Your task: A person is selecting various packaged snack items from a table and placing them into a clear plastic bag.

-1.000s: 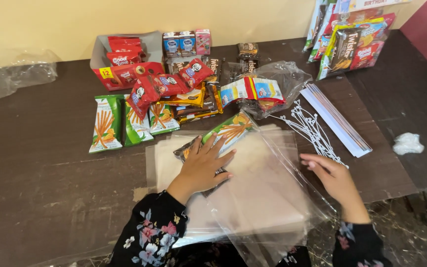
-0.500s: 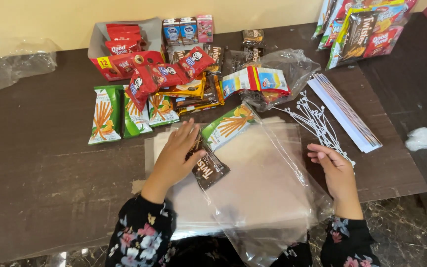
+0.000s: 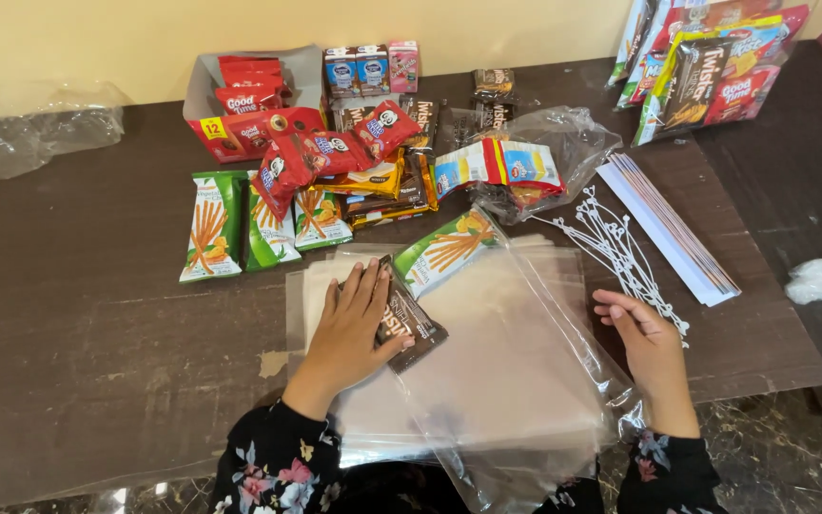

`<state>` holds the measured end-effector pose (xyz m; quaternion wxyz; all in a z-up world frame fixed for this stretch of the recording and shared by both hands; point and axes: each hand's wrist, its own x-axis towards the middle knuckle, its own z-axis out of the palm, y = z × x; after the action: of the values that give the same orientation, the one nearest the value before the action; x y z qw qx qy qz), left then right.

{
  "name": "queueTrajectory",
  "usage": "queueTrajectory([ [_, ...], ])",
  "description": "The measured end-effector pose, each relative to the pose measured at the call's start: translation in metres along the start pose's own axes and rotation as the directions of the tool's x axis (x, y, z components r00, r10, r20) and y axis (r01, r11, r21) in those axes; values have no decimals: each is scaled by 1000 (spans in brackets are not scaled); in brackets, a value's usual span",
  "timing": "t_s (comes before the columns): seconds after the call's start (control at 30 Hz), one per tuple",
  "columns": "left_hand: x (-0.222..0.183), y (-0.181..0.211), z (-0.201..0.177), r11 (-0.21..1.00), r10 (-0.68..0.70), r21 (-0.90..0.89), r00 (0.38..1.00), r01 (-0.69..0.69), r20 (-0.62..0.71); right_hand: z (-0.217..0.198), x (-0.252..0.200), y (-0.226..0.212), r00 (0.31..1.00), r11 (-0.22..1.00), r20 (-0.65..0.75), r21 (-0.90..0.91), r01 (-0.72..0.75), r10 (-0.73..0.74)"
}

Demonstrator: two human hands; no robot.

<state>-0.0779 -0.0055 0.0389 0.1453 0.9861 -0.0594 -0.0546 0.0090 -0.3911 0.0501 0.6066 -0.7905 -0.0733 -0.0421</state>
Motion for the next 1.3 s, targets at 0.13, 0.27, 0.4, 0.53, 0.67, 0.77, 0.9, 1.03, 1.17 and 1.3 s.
queueTrajectory([
  [0.13,1,-4,6,1000,9,-7,1000,-9,-22,2,-3,-5,1000,1000,-4,-28,12,-12],
  [0.27,1,-3,5,1000,18,-21,999,-19,-34,1,-1,1,999,997,4,-69,32,-31],
  [0.4,0,-2,2,999,12,-45,1000,-13,-26,0,1,8,999,995,18,-94,32,-30],
  [0.53,0,-2,-3,997,18,-74,1000,-19,-13,1,2,6,1000,995,6,-102,14,-14],
  [0.67,5,-2,-16,998,-20,-65,997,25,81,-1,4,-10,975,944,39,-260,-203,220],
  [0.77,9,5,-59,995,-54,-73,990,64,132,-1,8,-11,961,928,21,-265,-260,275],
  [0.9,41,-22,-91,999,-18,42,996,22,-89,-10,12,17,983,962,95,-241,-129,156],
  [1.03,95,-52,-119,990,79,133,946,-38,-313,-9,15,24,988,948,115,-311,-67,107],
  [1.17,161,-63,-149,995,76,81,958,-55,-275,-10,14,30,987,929,141,-370,-24,82],
  [1.3,245,-87,-147,994,-12,106,975,37,-221,-11,17,34,988,924,128,-382,-32,87],
])
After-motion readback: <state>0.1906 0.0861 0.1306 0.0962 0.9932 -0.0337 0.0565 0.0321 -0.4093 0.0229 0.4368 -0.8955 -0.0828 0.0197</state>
